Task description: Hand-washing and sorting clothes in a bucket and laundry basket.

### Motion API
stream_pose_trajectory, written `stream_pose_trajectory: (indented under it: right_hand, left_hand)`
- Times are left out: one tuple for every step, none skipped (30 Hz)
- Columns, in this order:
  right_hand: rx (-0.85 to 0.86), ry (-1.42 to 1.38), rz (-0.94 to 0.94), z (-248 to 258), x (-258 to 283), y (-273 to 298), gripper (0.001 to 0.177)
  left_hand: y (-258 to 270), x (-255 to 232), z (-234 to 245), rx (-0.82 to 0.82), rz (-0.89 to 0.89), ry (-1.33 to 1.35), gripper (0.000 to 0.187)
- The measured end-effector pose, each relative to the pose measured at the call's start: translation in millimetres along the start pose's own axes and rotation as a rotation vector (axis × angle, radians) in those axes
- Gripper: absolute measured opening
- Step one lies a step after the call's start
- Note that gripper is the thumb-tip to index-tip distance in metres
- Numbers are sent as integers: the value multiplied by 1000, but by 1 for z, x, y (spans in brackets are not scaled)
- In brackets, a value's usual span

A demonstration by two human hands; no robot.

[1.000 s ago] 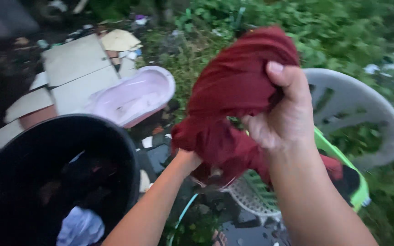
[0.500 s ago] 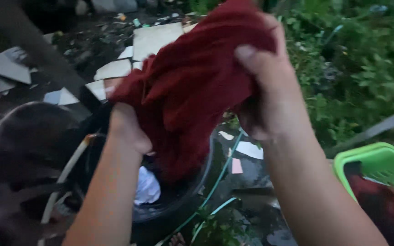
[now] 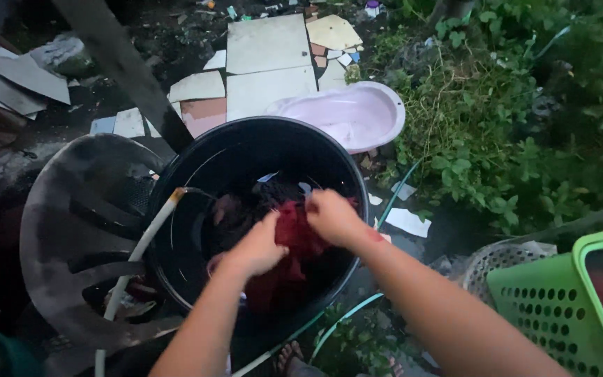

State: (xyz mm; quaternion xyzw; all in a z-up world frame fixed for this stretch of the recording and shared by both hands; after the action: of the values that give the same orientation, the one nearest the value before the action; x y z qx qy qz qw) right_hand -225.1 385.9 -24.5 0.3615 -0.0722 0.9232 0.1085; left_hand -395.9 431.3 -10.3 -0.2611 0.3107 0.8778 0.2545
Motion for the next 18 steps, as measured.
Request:
stream_pose_trajectory:
  right_hand:
    - [0, -1, -6, -4, -9, 9, 16]
    - [81, 37, 41, -15, -13, 17, 18]
    - [163, 76, 88, -25, -18, 26, 19]
    - [152, 70, 76, -20, -25, 31, 19]
    - [225, 96, 70, -21, -32, 37, 22]
    - [296, 122, 65, -21, -40, 45, 25]
    - [285, 117, 53, -12, -51, 52, 25]
    - [290, 160, 0, -1, -67, 60, 26]
    - [296, 203, -54, 10, -84, 68, 27]
    - [276, 203, -76, 27, -99, 79, 27]
    - [190, 229, -132, 50, -117, 91, 27]
    - [101, 257, -198, 75, -136, 109, 26]
    - [79, 260, -229, 99, -139, 123, 26]
    - [-39, 284, -351, 131, -147, 141, 24]
    - [-157, 308, -473, 163, -155, 161, 23]
    - [-182, 313, -504, 183, -169, 180, 23]
    - [-274, 345, -646, 210, -187, 206, 24]
    - [-366, 374, -785, 236, -204, 233, 25]
  left_hand:
    - [-8, 19, -19, 6, 0, -1, 69]
    - [-17, 34, -37, 3, -46, -57, 74]
    - [-25, 48, -55, 1, -92, -112, 79]
    - [-28, 48, -59, 13, -100, -123, 79]
    - [-31, 44, -65, 31, -148, -129, 71]
    - [-33, 39, -71, 47, -198, -134, 64]
    - [-29, 24, -69, 57, -207, -145, 64]
    - [-28, 6, -71, 121, -210, -159, 58]
    - [-26, -12, -75, 185, -213, -174, 52]
    - [-32, -27, -82, 200, -236, -185, 52]
    - [-38, -45, -91, 215, -275, -195, 50]
    - [-43, -66, -103, 237, -320, -204, 49]
    - [-44, -88, -116, 259, -349, -215, 49]
    - [-44, -114, -126, 253, -420, -201, 48]
    - [-44, -141, -138, 248, -490, -184, 46]
    - [-41, -165, -151, 270, -521, -194, 46]
    - [-36, -192, -164, 303, -579, -172, 45]
    - [-31, -218, -176, 334, -634, -151, 44]
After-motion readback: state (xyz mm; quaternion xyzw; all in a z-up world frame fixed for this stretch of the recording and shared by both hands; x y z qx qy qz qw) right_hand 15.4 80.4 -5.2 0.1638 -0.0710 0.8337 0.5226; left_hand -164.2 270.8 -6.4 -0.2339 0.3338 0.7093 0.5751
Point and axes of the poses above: each hand's wrist, its own y-axis away from the middle knuckle, its own z-axis out of the back of the hand, x = y × z, the point moved 8 cm from there along -y, towards the middle knuckle, and after that the axes turned 1 degree about x, right-handed, at the moved point
